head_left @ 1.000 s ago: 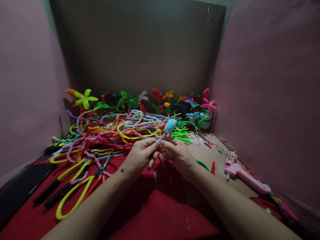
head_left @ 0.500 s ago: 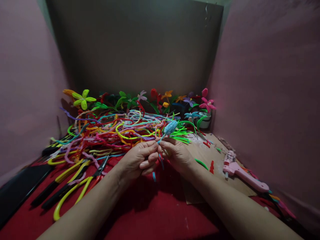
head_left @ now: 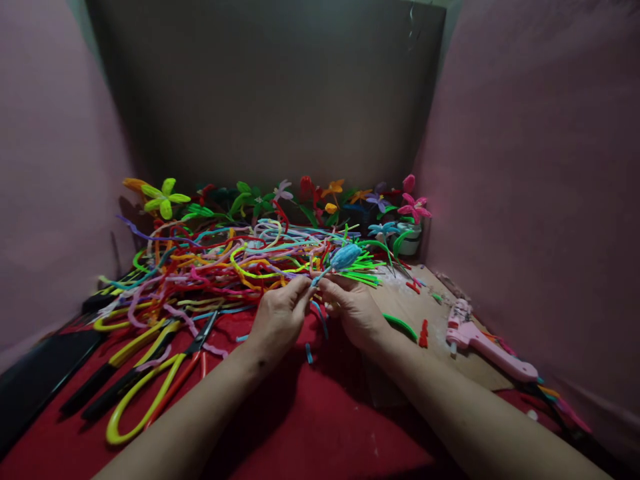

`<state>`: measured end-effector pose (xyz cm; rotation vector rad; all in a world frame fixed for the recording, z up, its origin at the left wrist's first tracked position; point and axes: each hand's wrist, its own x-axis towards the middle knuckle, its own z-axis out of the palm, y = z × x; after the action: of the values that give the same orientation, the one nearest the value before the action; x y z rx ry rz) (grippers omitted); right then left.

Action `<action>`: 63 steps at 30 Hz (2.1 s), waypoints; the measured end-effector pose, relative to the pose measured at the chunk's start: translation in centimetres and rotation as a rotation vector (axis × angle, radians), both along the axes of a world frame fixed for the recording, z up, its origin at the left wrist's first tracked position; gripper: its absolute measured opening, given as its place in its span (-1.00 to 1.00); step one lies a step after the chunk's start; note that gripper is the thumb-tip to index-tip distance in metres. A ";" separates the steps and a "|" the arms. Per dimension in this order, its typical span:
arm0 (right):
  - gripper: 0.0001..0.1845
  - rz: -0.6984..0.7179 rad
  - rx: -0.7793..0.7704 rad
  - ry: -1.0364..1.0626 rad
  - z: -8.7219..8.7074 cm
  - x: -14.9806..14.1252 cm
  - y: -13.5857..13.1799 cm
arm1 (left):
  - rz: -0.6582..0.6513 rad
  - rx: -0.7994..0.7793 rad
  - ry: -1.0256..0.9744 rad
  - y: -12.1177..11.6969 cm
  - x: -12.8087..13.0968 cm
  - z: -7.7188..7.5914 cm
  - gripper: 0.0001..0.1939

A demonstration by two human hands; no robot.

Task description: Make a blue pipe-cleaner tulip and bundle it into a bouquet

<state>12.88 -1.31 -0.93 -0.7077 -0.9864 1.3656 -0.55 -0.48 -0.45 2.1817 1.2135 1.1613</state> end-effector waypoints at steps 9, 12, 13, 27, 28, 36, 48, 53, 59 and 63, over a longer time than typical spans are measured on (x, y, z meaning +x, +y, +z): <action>-0.79 0.096 0.057 0.018 -0.3 0.6 0.5 | -0.351 -0.715 -0.520 -0.7 0.3 2.3 -0.81; -0.75 0.158 0.019 0.094 -0.3 0.5 0.6 | -0.472 -0.865 -0.644 -0.5 -0.1 2.1 -0.84; -0.73 0.173 0.013 0.103 -0.2 0.4 0.5 | -0.505 -0.902 -0.668 -0.4 -0.3 2.0 -0.85; -0.80 0.022 -0.089 0.144 -0.5 -0.1 0.2 | 0.026 -0.020 0.117 -0.7 0.4 0.8 -0.85; -0.80 0.005 -0.103 0.151 -0.4 -0.2 0.0 | 0.099 0.101 0.235 -0.7 0.4 0.5 -0.84; -0.80 -0.023 -0.112 0.060 -0.4 -0.4 -0.4 | 0.090 0.356 0.501 -0.4 -0.3 -0.3 -0.73; -0.75 0.155 0.011 0.029 -0.4 0.0 0.2 | -0.226 -0.560 -0.439 -0.5 0.1 1.8 -0.79; -0.70 0.210 -0.041 0.110 -0.7 0.2 0.6 | -0.437 -0.820 -0.681 -0.2 -0.2 1.7 -0.82; -0.76 0.199 -0.051 0.151 -0.4 0.2 0.4 | -0.586 -0.942 -0.733 -0.2 -0.4 1.7 -0.82; -0.86 0.105 -0.011 0.154 0.0 0.1 0.0 | -0.422 -0.726 -0.478 -0.4 -0.1 1.9 -0.78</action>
<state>12.98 -1.28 -0.97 -0.5568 -0.9042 1.4948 -0.62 -0.89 1.49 1.4084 0.7469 0.8143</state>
